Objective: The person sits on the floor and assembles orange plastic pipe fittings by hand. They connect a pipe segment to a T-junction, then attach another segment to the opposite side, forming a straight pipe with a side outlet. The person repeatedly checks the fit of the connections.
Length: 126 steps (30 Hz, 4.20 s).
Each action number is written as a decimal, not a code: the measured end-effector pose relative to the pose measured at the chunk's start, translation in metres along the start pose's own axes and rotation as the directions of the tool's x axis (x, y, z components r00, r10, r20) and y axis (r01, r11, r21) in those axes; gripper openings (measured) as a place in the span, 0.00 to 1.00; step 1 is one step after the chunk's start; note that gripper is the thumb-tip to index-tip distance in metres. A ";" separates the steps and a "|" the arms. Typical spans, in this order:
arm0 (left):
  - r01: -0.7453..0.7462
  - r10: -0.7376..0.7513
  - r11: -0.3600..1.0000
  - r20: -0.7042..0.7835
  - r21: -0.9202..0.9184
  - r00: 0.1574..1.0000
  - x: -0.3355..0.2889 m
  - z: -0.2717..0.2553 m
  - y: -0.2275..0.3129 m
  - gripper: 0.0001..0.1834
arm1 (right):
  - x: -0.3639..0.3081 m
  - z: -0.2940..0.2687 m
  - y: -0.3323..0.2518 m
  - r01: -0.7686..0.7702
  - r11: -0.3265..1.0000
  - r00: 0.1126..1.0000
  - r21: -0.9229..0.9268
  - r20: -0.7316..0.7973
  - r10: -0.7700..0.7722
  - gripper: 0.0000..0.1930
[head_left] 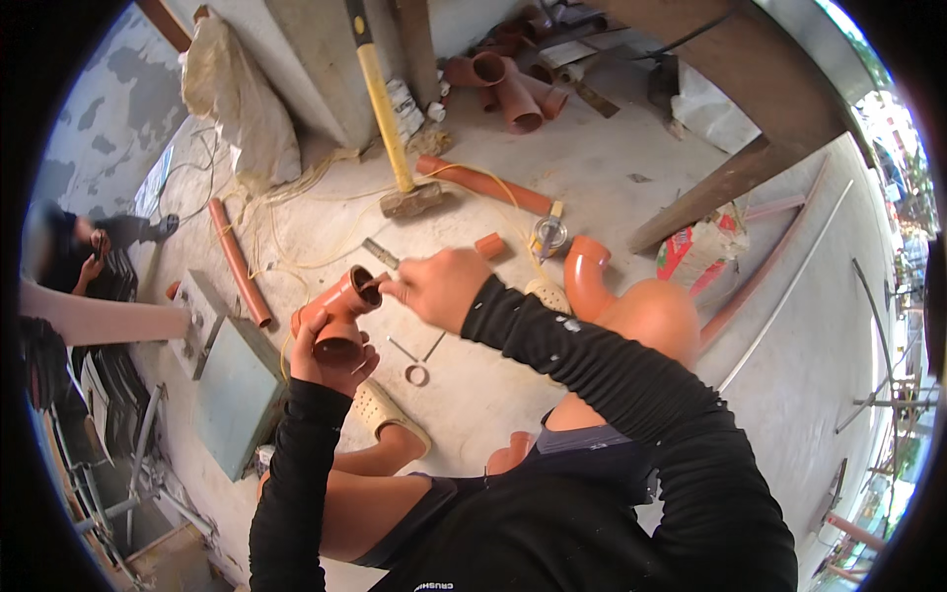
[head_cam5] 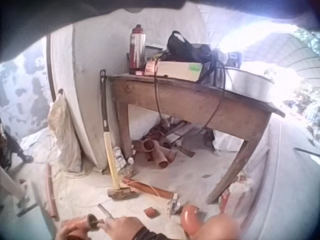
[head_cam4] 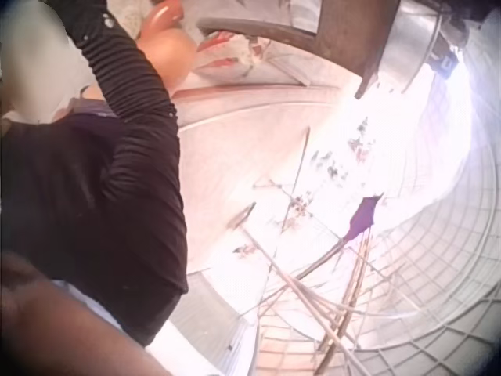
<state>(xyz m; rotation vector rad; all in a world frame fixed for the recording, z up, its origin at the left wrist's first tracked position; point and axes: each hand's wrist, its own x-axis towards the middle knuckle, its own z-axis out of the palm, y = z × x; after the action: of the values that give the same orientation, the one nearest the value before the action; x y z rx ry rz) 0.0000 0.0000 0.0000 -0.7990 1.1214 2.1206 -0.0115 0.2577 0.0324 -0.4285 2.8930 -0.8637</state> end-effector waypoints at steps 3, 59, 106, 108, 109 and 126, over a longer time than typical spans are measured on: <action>-0.004 0.004 0.999 -0.001 0.049 1.000 0.006 0.007 -0.001 0.28 | -0.006 0.007 0.001 0.200 0.980 0.952 -0.019 -0.233 -0.198 0.09; -0.089 0.161 0.925 0.167 -0.370 0.973 0.033 0.022 0.017 0.24 | 0.007 0.027 -0.045 0.559 0.829 0.822 -0.026 0.152 -0.549 0.16; -0.263 0.261 0.853 0.069 0.450 0.963 0.179 -0.001 -0.175 0.16 | -0.158 0.095 -0.039 -0.050 0.998 0.966 0.047 0.257 0.037 0.13; -0.282 0.240 0.825 0.148 0.491 0.960 0.174 0.006 -0.178 0.17 | -0.163 0.087 -0.042 -0.078 0.993 0.959 0.086 0.277 0.051 0.12; -0.312 0.218 0.794 0.234 0.522 0.947 0.173 0.008 -0.179 0.18 | -0.166 0.083 -0.043 -0.079 0.993 0.964 0.090 0.261 0.053 0.12; 0.086 -0.207 0.941 0.355 0.327 0.912 0.153 0.066 -0.206 0.13 | -0.221 0.054 -0.044 -0.485 0.773 0.874 0.409 0.208 0.439 0.22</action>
<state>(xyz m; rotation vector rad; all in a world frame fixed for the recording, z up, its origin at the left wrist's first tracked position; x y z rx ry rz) 0.0395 0.1863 -0.1834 -0.2921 1.0954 1.8116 0.2194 0.2587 0.0132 0.2728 2.4079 -1.3080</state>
